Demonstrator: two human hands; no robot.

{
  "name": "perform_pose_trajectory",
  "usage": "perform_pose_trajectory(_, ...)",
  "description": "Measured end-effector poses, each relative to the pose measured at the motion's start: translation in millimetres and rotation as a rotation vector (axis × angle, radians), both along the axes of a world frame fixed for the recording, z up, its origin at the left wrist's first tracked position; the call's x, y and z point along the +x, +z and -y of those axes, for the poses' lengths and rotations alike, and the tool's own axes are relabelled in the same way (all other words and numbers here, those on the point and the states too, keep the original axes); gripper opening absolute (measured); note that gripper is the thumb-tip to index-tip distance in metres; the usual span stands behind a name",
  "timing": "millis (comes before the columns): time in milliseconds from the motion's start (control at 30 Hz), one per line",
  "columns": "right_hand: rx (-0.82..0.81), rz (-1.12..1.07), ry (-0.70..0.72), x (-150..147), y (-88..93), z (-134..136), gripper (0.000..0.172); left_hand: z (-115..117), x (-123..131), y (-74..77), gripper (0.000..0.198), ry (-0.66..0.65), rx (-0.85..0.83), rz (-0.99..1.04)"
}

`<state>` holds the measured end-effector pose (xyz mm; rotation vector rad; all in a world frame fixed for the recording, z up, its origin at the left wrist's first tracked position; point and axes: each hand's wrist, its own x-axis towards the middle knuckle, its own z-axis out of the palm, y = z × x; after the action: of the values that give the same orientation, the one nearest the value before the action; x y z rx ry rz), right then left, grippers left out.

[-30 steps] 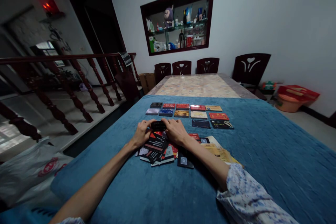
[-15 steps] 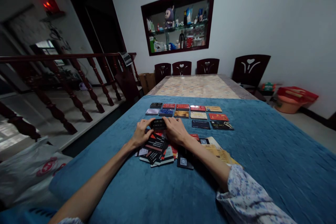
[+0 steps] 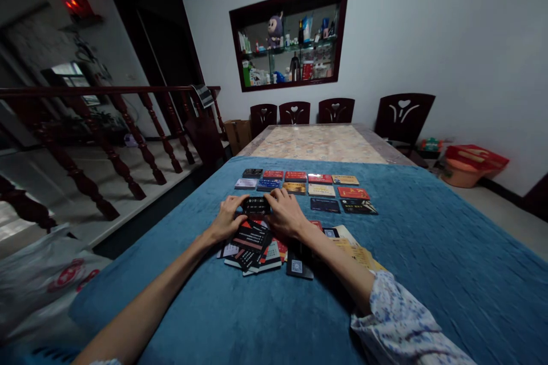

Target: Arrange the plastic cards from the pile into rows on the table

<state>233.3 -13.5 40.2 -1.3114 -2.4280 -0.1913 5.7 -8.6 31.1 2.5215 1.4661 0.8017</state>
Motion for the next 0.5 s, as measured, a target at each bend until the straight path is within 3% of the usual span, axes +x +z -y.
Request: perform_pose_trajectory(500, -0.039, 0.01, 0.056, 5, -0.3, -4, 0.053, -11, -4, 5.5, 0.054, -0.103, 0.01, -0.119)
